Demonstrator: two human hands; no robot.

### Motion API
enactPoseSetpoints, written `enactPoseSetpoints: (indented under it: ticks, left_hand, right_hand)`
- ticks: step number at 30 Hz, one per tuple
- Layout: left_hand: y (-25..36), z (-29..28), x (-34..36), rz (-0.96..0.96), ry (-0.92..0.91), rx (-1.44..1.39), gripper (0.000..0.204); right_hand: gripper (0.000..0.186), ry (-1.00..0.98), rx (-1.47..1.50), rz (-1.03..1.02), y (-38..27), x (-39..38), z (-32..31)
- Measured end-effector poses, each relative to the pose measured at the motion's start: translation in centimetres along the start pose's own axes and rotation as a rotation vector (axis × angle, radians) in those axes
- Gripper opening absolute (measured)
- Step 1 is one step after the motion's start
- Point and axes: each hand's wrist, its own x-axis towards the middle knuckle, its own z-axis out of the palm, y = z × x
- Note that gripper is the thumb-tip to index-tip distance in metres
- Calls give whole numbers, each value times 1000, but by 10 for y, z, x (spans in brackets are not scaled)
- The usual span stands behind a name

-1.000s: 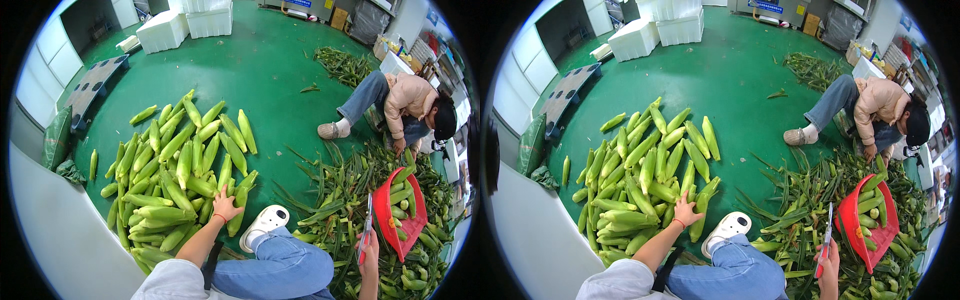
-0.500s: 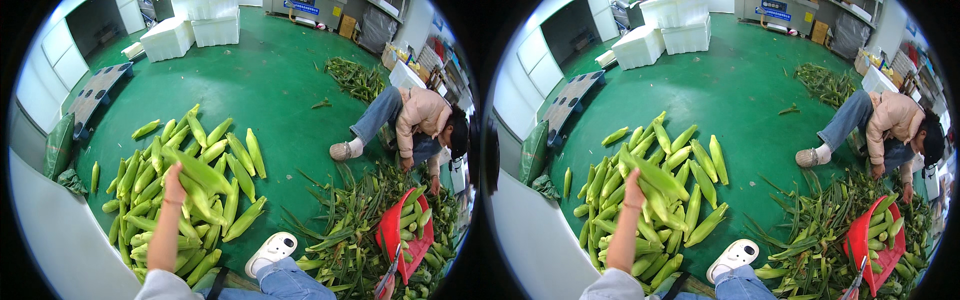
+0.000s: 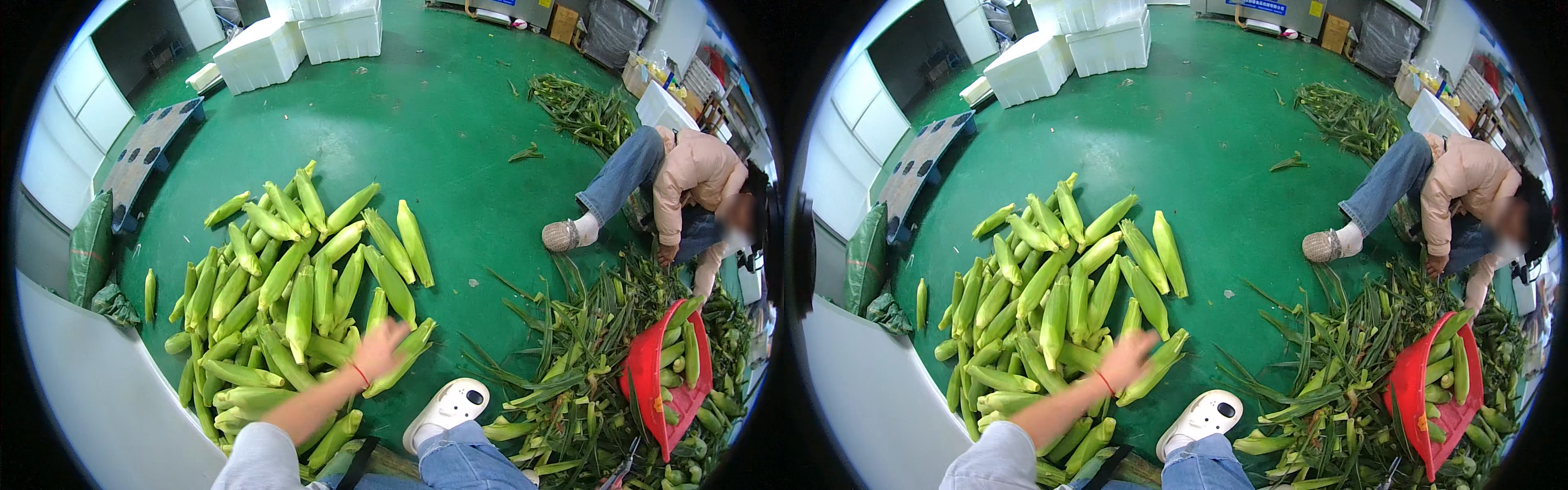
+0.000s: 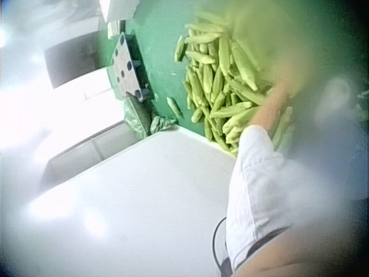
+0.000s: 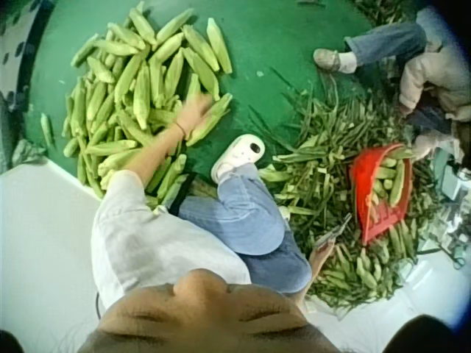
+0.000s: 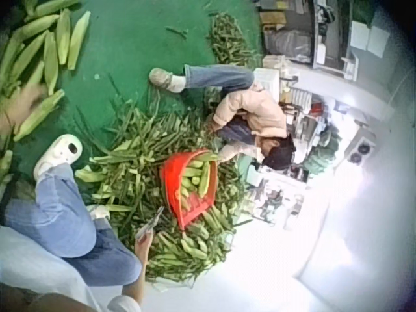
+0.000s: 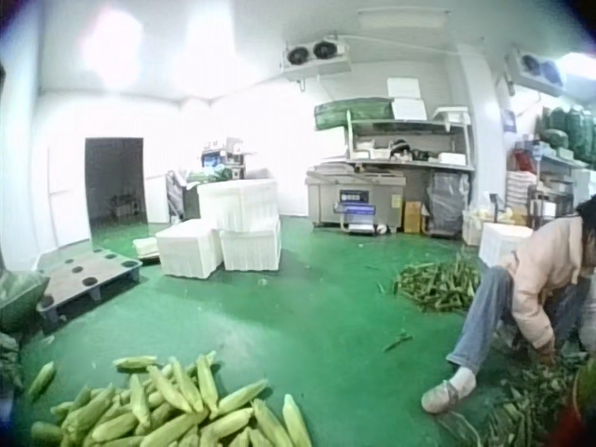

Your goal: The person uses pruning shears to trim the ends and excess leaves from corn husks, placing the trimmed corn into a red plastic scoop.

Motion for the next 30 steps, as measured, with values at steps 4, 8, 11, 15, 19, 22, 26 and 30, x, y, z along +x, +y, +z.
enactPoseSetpoints:
  ticks: [4, 8, 11, 15, 19, 22, 26, 30]
  left_hand:
    - [49, 66, -50, -110, -37, 245, 71]
    - [22, 63, -34, -206, -112, 270, 76]
    - [31, 56, -23, -112, -144, 106, 76]
    - [15, 5, 10, -145, 40, 25, 79]
    - [-94, -41, 66, -310, 209, 165, 81]
    - [-176, -58, 83, -712, -93, 447, 82]
    - [-51, -22, 102, -138, 139, 331, 60]
    - [148, 21, 100, 264, -340, -234, 51]
  right_hand:
    - [58, 84, 31, 29, 21, -10, 3]
    - [53, 99, 60, -3, 15, -29, 40]
    - [59, 150, 216, -203, 10, -27, 50]
    - [60, 113, 112, -260, 5, -50, 23]
    - [56, 190, 121, -290, 14, -80, 2]
    - [45, 244, 152, -371, 21, -78, 2]
    - [67, 303, 36, -324, -1, -85, 7]
    - [73, 96, -99, -416, -18, -42, 43]
